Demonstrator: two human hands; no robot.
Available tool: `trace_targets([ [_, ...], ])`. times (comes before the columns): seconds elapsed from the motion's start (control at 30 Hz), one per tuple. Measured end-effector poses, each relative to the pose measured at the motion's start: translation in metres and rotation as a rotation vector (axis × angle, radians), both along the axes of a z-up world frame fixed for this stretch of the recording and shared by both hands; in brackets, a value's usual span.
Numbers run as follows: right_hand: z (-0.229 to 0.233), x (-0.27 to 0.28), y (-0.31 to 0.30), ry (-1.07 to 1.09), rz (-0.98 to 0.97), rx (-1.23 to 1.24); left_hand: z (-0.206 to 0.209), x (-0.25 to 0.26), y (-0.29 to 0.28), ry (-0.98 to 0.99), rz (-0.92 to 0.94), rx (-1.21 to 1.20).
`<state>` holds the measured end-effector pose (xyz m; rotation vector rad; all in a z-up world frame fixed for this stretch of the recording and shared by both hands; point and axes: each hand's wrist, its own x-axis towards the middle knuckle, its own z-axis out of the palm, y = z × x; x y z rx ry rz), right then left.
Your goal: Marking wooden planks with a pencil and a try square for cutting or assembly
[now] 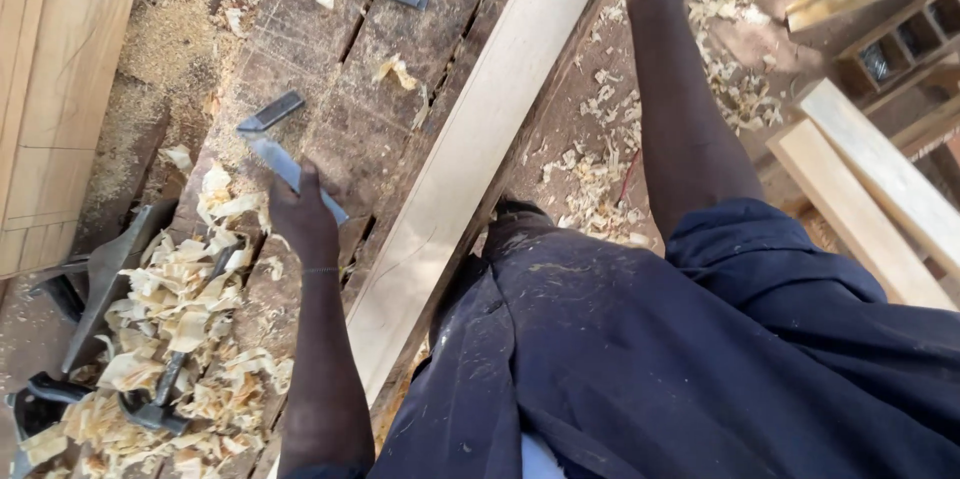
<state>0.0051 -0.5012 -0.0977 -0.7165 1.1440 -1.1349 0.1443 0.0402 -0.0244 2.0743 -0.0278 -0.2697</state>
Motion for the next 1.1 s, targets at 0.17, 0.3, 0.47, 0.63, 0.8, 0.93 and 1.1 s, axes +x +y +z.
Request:
trace_targets([
  [0.17, 0.007, -0.008, 0.067, -0.092, 0.024, -0.022, -0.006, -0.010, 0.038, -0.168, -0.124, 0.347],
  [0.3, 0.022, -0.016, 0.117, -0.068, 0.013, 0.006, 0.033, -0.062, 0.085, -0.195, -0.141, 0.270],
  [0.47, 0.045, -0.030, 0.187, -0.011, 0.109, -0.050, 0.047, -0.129, 0.178, -0.554, -0.689, 0.204],
  [0.63, 0.066, -0.049, 0.263, 0.135, 0.176, -0.021, 0.058, -0.175, 0.253, -0.145, -0.860, 0.828],
  [0.8, 0.072, -0.053, 0.296, 0.027, 0.169, 0.084, 0.041, -0.186, 0.276, -0.200, -0.831, 0.869],
  [0.93, 0.062, -0.051, 0.266, -0.013, 0.165, 0.063, 0.028, -0.186, 0.265, -0.222, -0.798, 0.768],
  [1.1, 0.039, -0.030, 0.177, -0.078, 0.136, 0.046, 0.017, -0.180, 0.209, -0.250, -0.798, 0.692],
])
